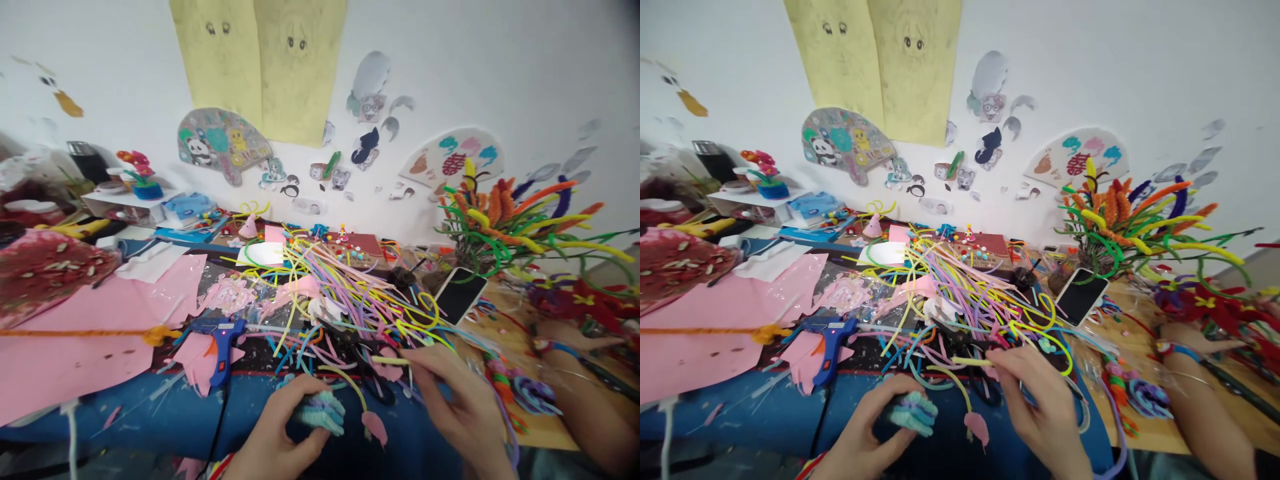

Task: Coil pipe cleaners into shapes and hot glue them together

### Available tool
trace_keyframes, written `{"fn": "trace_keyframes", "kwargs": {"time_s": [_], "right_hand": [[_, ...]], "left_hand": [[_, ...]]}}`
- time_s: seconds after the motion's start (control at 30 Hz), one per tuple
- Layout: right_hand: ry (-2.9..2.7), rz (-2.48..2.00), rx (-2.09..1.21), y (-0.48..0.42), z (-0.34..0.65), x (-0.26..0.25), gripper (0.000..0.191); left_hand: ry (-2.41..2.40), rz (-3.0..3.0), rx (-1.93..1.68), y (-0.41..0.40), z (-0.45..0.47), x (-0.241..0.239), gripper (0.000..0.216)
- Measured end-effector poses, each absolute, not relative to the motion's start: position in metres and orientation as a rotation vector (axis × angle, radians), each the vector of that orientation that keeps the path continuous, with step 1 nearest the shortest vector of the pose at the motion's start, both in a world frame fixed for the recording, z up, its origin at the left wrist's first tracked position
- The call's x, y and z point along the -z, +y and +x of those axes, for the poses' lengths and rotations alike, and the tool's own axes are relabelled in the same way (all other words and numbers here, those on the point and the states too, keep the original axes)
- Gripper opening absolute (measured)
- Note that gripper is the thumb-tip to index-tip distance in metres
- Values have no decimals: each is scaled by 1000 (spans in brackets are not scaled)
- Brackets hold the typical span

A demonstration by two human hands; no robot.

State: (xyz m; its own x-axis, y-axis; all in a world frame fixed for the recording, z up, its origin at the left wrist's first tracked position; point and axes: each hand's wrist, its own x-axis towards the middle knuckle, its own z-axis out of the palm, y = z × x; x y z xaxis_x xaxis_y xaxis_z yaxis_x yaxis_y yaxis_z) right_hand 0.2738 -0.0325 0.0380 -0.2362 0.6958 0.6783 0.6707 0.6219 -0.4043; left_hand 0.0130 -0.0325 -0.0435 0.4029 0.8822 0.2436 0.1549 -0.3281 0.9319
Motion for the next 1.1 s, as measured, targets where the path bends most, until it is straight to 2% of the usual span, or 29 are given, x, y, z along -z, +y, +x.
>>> {"fn": "trace_keyframes", "kwargs": {"time_s": [0.1, 0.2, 0.27, 0.33, 0.57, 0.93, 1.1], "right_hand": [[-2007, -1103, 202, -44, 286, -47, 32], [-2125, -1043, 507, -47, 277, -51, 23], [-2219, -943, 597, -44, 261, -50, 19], [-2270, -889, 642, -41, 243, -48, 25], [-2400, -866, 523, -26, 227, -40, 32], [-2325, -1265, 294, -25, 318, -19, 36], [-2285, -1266, 468, -50, 367, -6, 39]], "left_hand": [[765, 1660, -1054, -28, 13, 41, 28], [538, 1536, -1079, -27, 16, 33, 30], [443, 1435, -1099, -29, 20, 29, 30], [394, 1344, -1125, -31, 23, 28, 26], [429, 1299, -1346, -20, 15, 37, 23], [874, 1111, -1610, -10, -22, 50, 24], [1025, 993, -1698, -7, -40, 53, 30]]}}
